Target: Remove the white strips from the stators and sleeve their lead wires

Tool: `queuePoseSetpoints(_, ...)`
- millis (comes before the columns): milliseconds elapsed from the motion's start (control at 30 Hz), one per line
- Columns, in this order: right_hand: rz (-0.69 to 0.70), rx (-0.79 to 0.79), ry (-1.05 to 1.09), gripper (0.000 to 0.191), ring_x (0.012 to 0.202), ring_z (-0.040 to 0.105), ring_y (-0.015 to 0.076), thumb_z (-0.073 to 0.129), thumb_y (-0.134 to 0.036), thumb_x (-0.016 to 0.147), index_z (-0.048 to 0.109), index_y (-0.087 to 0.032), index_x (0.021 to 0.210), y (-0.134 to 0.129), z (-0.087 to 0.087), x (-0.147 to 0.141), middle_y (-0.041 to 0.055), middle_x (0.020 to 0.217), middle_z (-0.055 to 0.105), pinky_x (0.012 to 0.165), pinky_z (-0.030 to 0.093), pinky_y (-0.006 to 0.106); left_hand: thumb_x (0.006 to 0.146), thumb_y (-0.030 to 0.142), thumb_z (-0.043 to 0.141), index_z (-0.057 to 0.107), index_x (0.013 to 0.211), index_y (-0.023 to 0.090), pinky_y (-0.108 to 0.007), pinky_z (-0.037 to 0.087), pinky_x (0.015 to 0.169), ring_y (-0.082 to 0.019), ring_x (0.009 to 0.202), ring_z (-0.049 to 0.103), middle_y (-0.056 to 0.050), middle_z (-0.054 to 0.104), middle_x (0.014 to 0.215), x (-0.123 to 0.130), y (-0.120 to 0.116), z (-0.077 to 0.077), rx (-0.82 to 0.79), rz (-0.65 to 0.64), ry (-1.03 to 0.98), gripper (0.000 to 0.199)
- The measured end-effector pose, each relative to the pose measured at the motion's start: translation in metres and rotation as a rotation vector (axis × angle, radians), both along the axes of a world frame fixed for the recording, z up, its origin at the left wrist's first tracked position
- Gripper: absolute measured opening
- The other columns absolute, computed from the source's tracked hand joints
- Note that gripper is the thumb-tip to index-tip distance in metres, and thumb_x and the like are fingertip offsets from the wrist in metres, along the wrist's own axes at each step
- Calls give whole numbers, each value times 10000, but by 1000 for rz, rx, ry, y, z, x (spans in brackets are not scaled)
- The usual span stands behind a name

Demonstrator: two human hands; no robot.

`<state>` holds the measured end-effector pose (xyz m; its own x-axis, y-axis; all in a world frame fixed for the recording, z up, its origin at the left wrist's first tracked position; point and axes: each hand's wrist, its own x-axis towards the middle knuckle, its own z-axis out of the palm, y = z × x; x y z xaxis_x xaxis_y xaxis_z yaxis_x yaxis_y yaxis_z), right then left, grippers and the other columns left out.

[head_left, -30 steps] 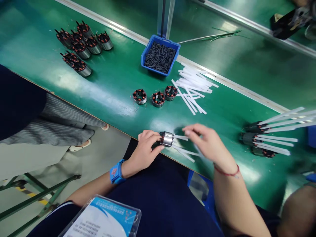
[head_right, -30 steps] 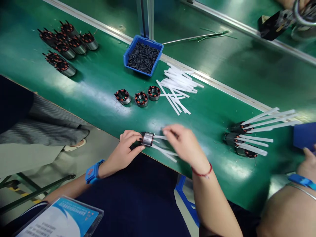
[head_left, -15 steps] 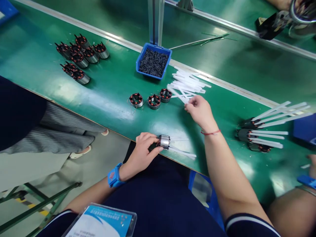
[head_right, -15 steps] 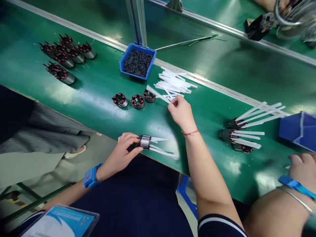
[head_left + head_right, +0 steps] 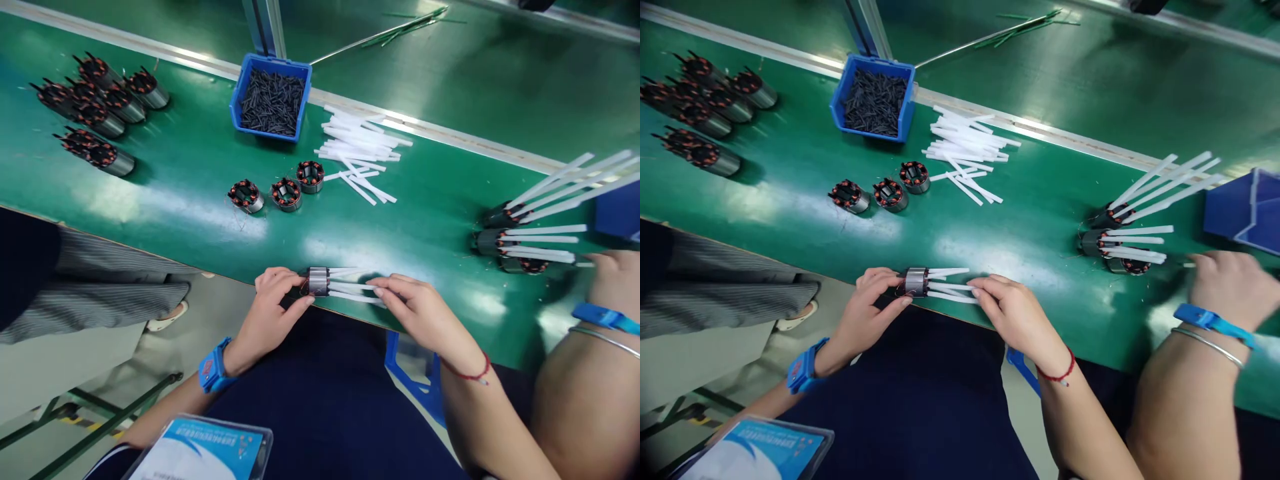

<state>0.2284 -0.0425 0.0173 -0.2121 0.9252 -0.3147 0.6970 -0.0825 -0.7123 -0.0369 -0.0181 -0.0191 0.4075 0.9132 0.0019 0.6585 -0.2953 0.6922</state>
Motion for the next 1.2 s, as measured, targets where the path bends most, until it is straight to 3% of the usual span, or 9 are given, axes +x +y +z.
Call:
queuePoseSetpoints(200,88,-36,108,260,867,610,164,434,-302,936,672,-240,1021,20,0,-19,20,1008,687,762,436,277,870,269,556,566,1050,193,-371,353,876,-218,1015,486,-51,616,989,-1,0,3,-12,-17,17,195)
queuePoseSetpoints(367,144,-128,193,288,646,533,125,399,-309,943,664,-204,898,28,-1,-35,3,782,654,632,396,255,897,135,438,572,1048,188,-373,357,885,-199,1008,490,-53,618,988,-4,2,5,-13,-79,-22,208)
queuePoseSetpoints(500,159,-154,250,248,693,521,131,407,-253,924,620,-188,816,28,-1,-48,9,783,623,665,389,256,897,139,464,588,942,181,-365,361,861,-192,966,497,-43,632,945,-3,2,2,9,-72,-36,139)
queuePoseSetpoints(633,31,-222,351,145,757,533,140,511,-265,863,623,-197,922,23,-7,-61,9,878,626,706,401,261,915,171,445,585,933,178,-365,367,840,-194,945,488,-47,624,914,1,0,2,-1,-15,-49,142)
queuePoseSetpoints(767,-191,-388,577,177,677,510,118,575,-333,820,615,-172,883,16,-17,-69,-11,779,606,665,407,246,930,219,427,587,880,183,-369,356,821,-196,926,481,-44,613,870,4,-4,6,-21,58,-52,171)
queuePoseSetpoints(867,-290,-427,653,228,714,531,125,617,-360,787,629,-164,905,13,-21,-71,4,821,631,697,422,254,937,241,418,584,838,190,-377,349,830,-196,914,483,-39,612,838,5,-8,6,-5,105,-86,199)
queuePoseSetpoints(1067,-310,-329,541,228,711,547,144,603,-381,805,652,-175,890,6,-20,-74,17,814,651,670,435,265,930,225,415,571,848,197,-378,347,871,-192,940,484,-40,606,873,4,-9,6,11,111,-160,178)
queuePoseSetpoints(1133,-284,-301,516,231,751,573,156,573,-373,836,659,-180,928,4,-17,-74,20,841,664,718,447,278,896,255,497,550,888,191,-366,354,866,-195,965,475,-44,593,936,5,-8,7,-41,101,-158,83)
queuePoseSetpoints(1200,-238,-269,508,253,856,600,180,527,-360,873,666,-190,999,4,-15,-73,32,917,679,811,449,304,838,283,599,540,917,190,-362,349,867,-202,982,468,-43,584,973,6,-6,9,-69,93,-134,136)
